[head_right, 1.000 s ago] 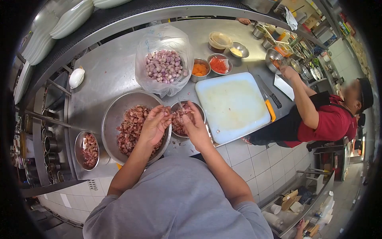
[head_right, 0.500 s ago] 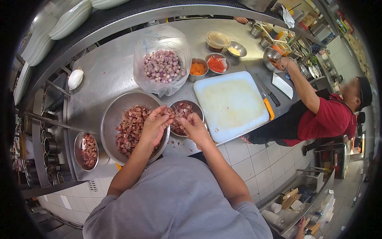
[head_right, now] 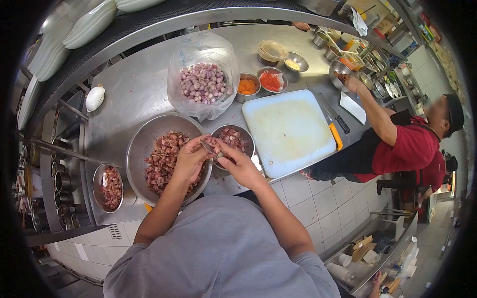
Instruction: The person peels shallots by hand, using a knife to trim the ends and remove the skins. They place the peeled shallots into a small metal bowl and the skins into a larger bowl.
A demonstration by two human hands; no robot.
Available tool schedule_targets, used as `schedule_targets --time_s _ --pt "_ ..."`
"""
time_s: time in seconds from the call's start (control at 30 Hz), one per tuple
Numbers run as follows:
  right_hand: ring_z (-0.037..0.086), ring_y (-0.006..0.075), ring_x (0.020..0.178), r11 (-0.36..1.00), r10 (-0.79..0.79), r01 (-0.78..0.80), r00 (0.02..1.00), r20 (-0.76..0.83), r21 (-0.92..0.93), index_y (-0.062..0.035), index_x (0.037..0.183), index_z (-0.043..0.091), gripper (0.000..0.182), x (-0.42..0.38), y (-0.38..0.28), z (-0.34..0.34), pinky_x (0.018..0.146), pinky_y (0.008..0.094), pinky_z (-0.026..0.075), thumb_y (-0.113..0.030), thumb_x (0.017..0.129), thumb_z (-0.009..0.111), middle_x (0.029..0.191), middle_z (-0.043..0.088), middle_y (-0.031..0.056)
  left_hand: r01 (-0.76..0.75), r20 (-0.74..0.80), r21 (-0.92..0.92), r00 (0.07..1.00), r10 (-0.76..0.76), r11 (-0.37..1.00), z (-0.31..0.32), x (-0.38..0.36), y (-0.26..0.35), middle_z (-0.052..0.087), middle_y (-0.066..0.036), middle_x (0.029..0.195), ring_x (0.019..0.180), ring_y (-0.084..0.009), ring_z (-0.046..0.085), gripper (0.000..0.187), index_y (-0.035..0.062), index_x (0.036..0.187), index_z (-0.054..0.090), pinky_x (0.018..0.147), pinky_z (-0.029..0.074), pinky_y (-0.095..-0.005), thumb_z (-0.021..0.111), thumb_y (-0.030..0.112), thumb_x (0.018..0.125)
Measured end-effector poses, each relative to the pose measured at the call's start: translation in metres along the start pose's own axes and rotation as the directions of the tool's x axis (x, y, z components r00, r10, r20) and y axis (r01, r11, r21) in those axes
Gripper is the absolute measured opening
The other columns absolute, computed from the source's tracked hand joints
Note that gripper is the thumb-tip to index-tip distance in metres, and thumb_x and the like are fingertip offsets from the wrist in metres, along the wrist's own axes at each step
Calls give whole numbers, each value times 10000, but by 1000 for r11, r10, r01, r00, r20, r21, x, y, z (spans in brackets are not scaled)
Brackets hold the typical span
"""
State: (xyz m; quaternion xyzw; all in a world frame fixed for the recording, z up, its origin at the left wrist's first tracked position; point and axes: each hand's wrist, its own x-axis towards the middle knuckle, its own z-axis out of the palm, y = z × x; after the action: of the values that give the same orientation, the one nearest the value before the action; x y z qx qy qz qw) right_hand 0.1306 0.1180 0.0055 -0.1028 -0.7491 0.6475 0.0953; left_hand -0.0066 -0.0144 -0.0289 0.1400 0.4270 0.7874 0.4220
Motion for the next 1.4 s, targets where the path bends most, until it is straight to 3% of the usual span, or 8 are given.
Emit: schedule_targets --time_s 0.33,0.43,0.6,0.7,1.03,1.23,1.33,1.4 --pt "556 139 1121 971 133 -117 989 -61 208 -55 1387 478 452 -1 -4 5 965 286 441 -124 955 588 1286 588 55 -81 -5 103 997 82 991 12 -7 3 649 -91 1079 964 -177 646 317 6 1223 564 854 535 -310 588 -18 908" --pt "542 90 1066 986 82 -70 994 -74 152 -45 1357 483 406 0 6 4 911 253 452 -60 960 566 1150 599 29 9 8 24 1000 -9 1000 10 -6 5 648 -102 1087 976 -183 646 319 -4 1224 558 858 544 -321 586 -21 907" --pt "601 240 1110 987 -36 13 990 -139 -163 -52 1322 523 432 2 6 1 950 338 456 -140 915 636 1214 624 126 134 91 -56 987 -129 989 7 -6 15 646 -113 1099 1006 -193 646 311 -9 1218 560 876 556 -337 578 -24 908" --pt "547 143 1122 990 -78 64 990 -114 -124 -26 1359 465 429 3 9 4 971 281 434 -28 944 570 1242 577 73 124 110 -73 987 -116 990 10 -5 15 646 -120 1099 1017 -202 645 304 -8 1214 565 894 552 -338 574 -24 911" --pt "522 128 1150 980 34 -6 990 -139 200 -38 1398 423 440 5 6 14 995 278 413 -36 971 531 1250 568 53 -186 6 167 982 187 968 19 -5 -15 641 -89 1115 1001 -137 623 338 -27 1219 559 877 511 -264 608 -55 886" --pt "576 101 989 940 28 31 986 -167 339 -30 1269 492 285 8 9 15 874 265 486 -50 985 513 1106 585 36 -4 8 44 1000 3 999 22 -8 -2 639 -93 1117 1002 -159 627 334 -21 1229 555 861 523 -282 573 -59 898" --pt "556 73 734 946 -44 111 974 -222 303 -61 1190 514 198 9 12 15 647 225 482 -85 993 515 967 592 16 75 30 -81 997 -73 994 23 -6 -2 623 -98 1141 1012 -173 621 372 -7 1269 544 848 531 -298 560 -57 901" --pt "424 51 543 859 274 -189 955 -115 475 -120 1150 526 150 5 8 8 480 207 347 -135 1000 520 820 554 -23 60 31 -84 998 -58 995 22 -6 -4 611 -100 1161 1017 -177 616 393 2 1290 535 835 530 -302 560 -52 902"
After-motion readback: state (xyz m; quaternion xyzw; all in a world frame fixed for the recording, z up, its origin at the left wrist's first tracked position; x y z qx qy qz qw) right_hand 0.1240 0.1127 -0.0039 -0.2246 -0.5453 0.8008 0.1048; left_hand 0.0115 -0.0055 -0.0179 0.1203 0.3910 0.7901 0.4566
